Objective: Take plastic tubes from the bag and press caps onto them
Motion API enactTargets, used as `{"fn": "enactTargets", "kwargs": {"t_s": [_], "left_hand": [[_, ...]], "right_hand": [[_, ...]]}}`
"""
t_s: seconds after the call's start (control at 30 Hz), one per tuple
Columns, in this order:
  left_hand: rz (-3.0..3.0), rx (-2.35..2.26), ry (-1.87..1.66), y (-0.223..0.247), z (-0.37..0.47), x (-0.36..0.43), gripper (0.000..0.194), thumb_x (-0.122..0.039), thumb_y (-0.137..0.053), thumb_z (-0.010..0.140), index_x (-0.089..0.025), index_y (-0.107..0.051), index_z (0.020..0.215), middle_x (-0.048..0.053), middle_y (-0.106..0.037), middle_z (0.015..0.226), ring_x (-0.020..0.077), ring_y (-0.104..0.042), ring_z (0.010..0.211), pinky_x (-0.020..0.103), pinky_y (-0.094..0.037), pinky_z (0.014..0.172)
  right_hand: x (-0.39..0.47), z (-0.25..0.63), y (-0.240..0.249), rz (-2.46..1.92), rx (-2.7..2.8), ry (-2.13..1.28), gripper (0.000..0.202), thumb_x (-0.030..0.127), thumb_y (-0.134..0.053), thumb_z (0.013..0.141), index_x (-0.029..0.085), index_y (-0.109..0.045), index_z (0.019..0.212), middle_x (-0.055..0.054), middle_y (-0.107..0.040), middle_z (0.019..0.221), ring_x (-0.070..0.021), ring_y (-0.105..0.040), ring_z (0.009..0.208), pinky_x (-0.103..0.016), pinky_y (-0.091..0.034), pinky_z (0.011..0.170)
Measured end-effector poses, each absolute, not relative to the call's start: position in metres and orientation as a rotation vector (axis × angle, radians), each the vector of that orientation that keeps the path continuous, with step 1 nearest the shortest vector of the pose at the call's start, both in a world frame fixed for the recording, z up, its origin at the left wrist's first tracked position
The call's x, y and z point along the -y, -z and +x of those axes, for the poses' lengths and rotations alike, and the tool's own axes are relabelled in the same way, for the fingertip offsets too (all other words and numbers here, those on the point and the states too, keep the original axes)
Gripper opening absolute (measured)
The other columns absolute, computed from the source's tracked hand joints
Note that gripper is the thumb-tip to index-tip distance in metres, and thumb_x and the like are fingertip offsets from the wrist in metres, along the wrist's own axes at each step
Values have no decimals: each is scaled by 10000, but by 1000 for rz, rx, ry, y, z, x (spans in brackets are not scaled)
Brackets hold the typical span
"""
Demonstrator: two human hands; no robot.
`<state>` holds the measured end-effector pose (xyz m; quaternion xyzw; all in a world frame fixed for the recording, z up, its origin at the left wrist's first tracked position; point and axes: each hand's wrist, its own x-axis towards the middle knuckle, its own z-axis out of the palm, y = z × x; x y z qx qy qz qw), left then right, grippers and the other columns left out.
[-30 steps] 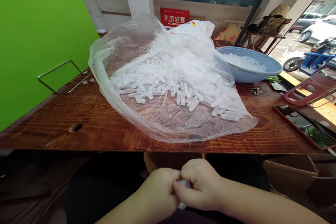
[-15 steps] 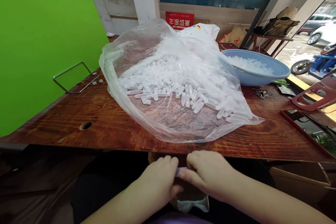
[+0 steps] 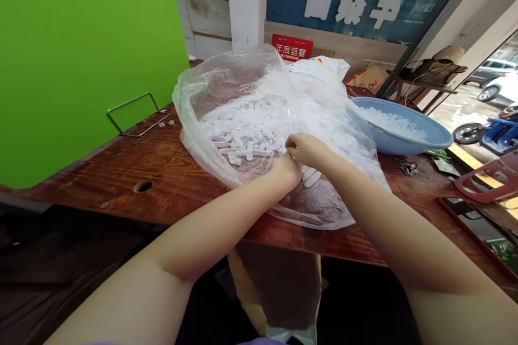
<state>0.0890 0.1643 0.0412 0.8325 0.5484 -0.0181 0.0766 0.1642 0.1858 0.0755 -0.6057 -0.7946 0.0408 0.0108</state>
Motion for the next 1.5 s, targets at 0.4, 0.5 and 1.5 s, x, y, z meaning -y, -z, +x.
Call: {"fn": "enactTargets", "kwargs": {"t_s": [0.4,0.5,1.5], "left_hand": [[2546,-1780,52,-30,25,-116,276,-73,-363,855,-97,-516,1084,156,-560,1024,255,-566,957,344,-478,757],[2498,-1843,19,-31,28,-124,274,-190,-438,862,-53,-483,1095,179,-559,1040,268,-561,988,341,-473,785],[2573,-1804,392,-38,38,-202,252,-310,-528,870,-134,-569,1046,74,-588,1074,206,-572,965,426,-467,837]], "right_hand": [[-203,127,-56,-2037,2637,-315,310,369,-564,806,156,-643,1017,-120,-652,1025,-256,-599,931,-327,-464,751],[-199,126,-49,-2036,2602,-319,331,392,-513,864,149,-591,1074,-108,-617,1068,-225,-585,955,-368,-470,796],[-28,190,-4,-1358,1467,-885,258,402,-545,806,191,-617,936,-15,-574,746,-140,-519,675,-263,-418,646]]}}
